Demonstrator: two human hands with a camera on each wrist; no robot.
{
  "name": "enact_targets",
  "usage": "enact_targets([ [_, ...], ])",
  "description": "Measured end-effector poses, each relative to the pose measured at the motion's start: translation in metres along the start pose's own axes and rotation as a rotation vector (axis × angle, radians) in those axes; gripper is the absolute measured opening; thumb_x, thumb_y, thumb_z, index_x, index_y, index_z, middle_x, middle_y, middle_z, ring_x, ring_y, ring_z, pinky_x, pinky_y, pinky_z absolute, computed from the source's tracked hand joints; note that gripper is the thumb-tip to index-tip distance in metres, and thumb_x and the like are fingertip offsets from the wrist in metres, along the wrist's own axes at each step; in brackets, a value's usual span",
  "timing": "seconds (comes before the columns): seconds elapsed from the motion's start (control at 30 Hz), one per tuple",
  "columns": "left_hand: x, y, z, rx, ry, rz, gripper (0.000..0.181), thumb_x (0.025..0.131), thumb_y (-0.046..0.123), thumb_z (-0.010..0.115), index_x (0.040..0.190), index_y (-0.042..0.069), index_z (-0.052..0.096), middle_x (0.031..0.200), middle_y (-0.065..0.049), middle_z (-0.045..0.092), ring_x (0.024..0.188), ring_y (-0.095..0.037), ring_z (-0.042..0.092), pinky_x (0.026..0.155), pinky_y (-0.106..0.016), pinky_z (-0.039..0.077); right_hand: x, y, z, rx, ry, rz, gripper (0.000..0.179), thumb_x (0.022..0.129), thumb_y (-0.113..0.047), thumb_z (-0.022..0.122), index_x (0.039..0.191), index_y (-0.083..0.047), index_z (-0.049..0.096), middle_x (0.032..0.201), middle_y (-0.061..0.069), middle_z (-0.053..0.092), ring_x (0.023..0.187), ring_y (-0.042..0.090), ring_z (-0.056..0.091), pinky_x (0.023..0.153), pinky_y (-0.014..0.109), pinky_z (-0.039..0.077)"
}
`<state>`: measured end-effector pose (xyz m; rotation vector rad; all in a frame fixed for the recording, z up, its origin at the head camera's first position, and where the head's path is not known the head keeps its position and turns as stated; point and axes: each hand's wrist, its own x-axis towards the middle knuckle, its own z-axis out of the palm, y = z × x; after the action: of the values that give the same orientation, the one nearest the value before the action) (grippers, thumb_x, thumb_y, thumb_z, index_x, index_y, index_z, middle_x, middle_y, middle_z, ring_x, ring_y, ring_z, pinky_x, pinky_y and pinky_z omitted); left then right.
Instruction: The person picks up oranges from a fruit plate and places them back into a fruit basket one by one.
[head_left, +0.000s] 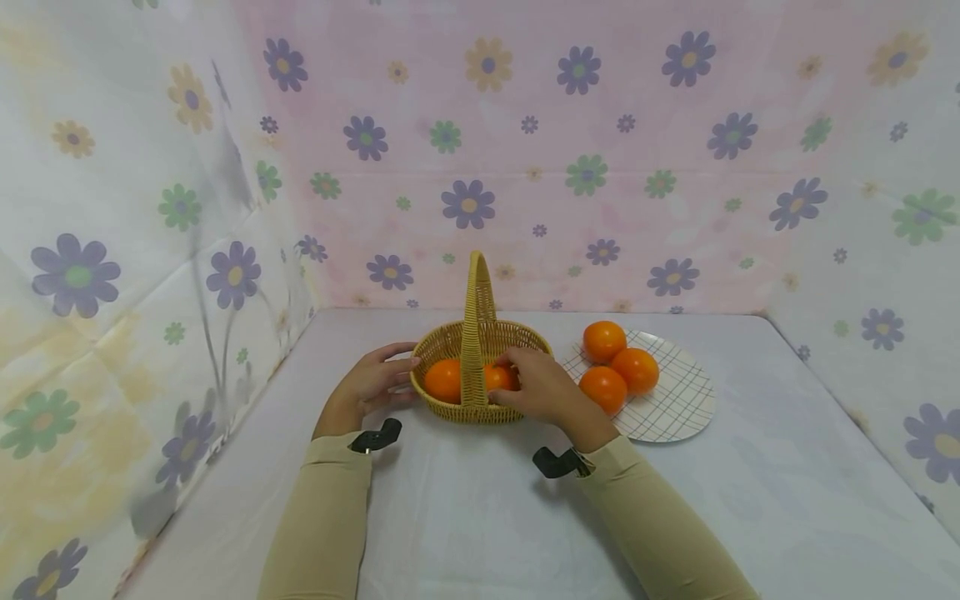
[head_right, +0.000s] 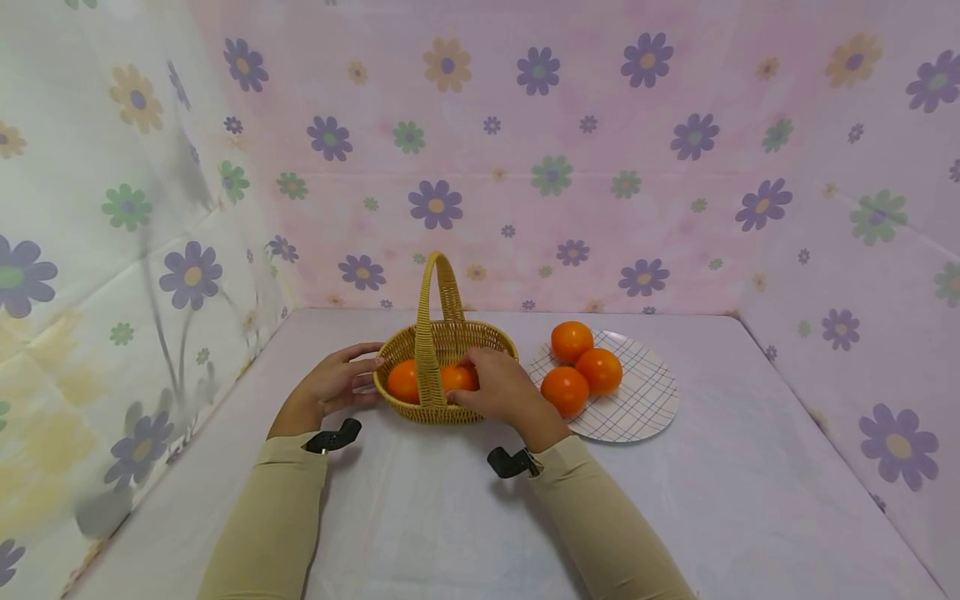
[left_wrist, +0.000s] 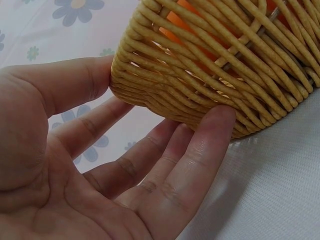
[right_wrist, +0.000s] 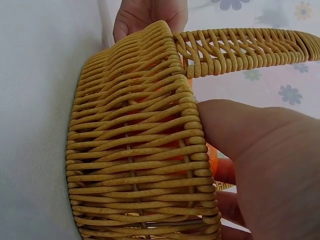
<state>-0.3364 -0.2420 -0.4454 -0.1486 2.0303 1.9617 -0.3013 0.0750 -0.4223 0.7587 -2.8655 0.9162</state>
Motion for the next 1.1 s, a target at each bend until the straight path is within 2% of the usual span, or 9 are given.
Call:
enact_targets([
  [0.57, 0.000, 0.000, 0.000, -0.017, 0.004, -0.007, 0.056, 0.100, 0.023, 0.070, 0.152, 0.020, 0.050, 0.151, -0.014, 0.055, 0.128, -0.031, 0.063, 0.099, -0.051, 0.058, -0.001, -0.002, -0.008, -0.008, 0.001, -0.015, 0.052, 0.088, -0.044, 0.082, 0.128, -0.015, 0.066, 0.117, -0.004, 0.067, 0.096, 0.014, 0.059, 0.085, 0.030, 0.056],
  [0.8, 0.000, -0.001, 0.001, -0.019, 0.006, -0.012, 0.055, 0.100, 0.022, 0.070, 0.152, 0.021, 0.050, 0.150, -0.014, 0.055, 0.128, -0.031, 0.063, 0.098, -0.050, 0.059, -0.001, 0.000, -0.012, -0.008, 0.009, 0.009, 0.049, 0.089, -0.042, 0.082, 0.128, -0.017, 0.068, 0.120, -0.004, 0.067, 0.102, 0.018, 0.059, 0.093, 0.036, 0.056],
  [1.03, 0.000, 0.001, 0.001, -0.025, 0.006, -0.013, 0.055, 0.101, 0.022, 0.069, 0.153, 0.021, 0.050, 0.152, -0.014, 0.055, 0.127, -0.030, 0.064, 0.099, -0.051, 0.058, -0.001, 0.004, -0.022, 0.006, 0.026, 0.049, 0.048, 0.091, -0.042, 0.080, 0.130, -0.017, 0.067, 0.130, 0.002, 0.068, 0.123, 0.025, 0.062, 0.107, 0.048, 0.053],
  [1.1, -0.001, 0.001, 0.001, -0.029, 0.008, -0.012, 0.054, 0.101, 0.022, 0.069, 0.152, 0.021, 0.051, 0.151, -0.014, 0.055, 0.126, -0.030, 0.064, 0.099, -0.051, 0.058, 0.000, 0.007, -0.025, 0.016, 0.036, 0.048, 0.049, 0.091, -0.042, 0.080, 0.131, -0.017, 0.067, 0.131, 0.003, 0.068, 0.124, 0.026, 0.061, 0.108, 0.049, 0.052],
])
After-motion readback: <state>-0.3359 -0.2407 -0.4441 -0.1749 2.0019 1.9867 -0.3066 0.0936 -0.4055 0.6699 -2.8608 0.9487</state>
